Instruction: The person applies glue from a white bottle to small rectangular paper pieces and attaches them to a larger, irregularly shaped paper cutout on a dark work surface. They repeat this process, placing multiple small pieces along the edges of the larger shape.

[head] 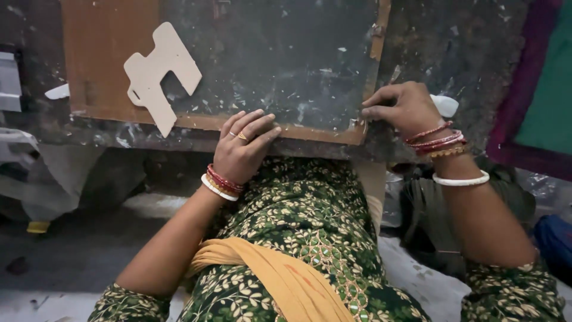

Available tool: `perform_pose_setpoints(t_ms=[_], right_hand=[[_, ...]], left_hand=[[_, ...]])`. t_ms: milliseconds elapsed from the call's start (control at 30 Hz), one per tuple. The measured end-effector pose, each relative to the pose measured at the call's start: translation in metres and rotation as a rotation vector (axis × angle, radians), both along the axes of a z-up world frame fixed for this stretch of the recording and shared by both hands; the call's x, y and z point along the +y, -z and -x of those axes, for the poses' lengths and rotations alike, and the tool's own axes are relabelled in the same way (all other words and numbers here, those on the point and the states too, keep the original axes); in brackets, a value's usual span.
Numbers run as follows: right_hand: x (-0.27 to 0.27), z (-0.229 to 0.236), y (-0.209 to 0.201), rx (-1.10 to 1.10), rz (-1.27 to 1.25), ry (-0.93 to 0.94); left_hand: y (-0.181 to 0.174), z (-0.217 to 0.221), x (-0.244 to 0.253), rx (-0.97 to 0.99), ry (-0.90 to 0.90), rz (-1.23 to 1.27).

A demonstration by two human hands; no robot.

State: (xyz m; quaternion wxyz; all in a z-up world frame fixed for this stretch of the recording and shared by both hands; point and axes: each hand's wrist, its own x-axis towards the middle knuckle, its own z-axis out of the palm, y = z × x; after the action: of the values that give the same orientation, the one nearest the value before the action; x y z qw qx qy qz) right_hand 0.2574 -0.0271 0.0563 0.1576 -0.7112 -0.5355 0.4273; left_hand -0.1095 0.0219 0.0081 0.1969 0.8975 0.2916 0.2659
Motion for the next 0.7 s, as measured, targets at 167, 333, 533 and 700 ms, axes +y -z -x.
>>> perform_pose_setpoints(t_ms=[167,333,533,700], right_hand=[[0.005,0.004,0.002,-0.054,0.037,-0.03],[0.001,-0.001,0.013,-0.082,0.013,-0.108],[0.009,-0.001,0.007,-0.107,-0.151,-0.264],[0.007,0.0,0.006,-0.057,-0.094,-0.306]], left_hand=[[-0.002,0.001,0.001,0.019,0.005,-0.004],[0.002,0.0,0.0,0.028,0.003,0.002],[-0.001,0.0,0.0,0.012,0.004,0.003],[0.001,0.001,0.0,0.002,-0.002,-0.027]])
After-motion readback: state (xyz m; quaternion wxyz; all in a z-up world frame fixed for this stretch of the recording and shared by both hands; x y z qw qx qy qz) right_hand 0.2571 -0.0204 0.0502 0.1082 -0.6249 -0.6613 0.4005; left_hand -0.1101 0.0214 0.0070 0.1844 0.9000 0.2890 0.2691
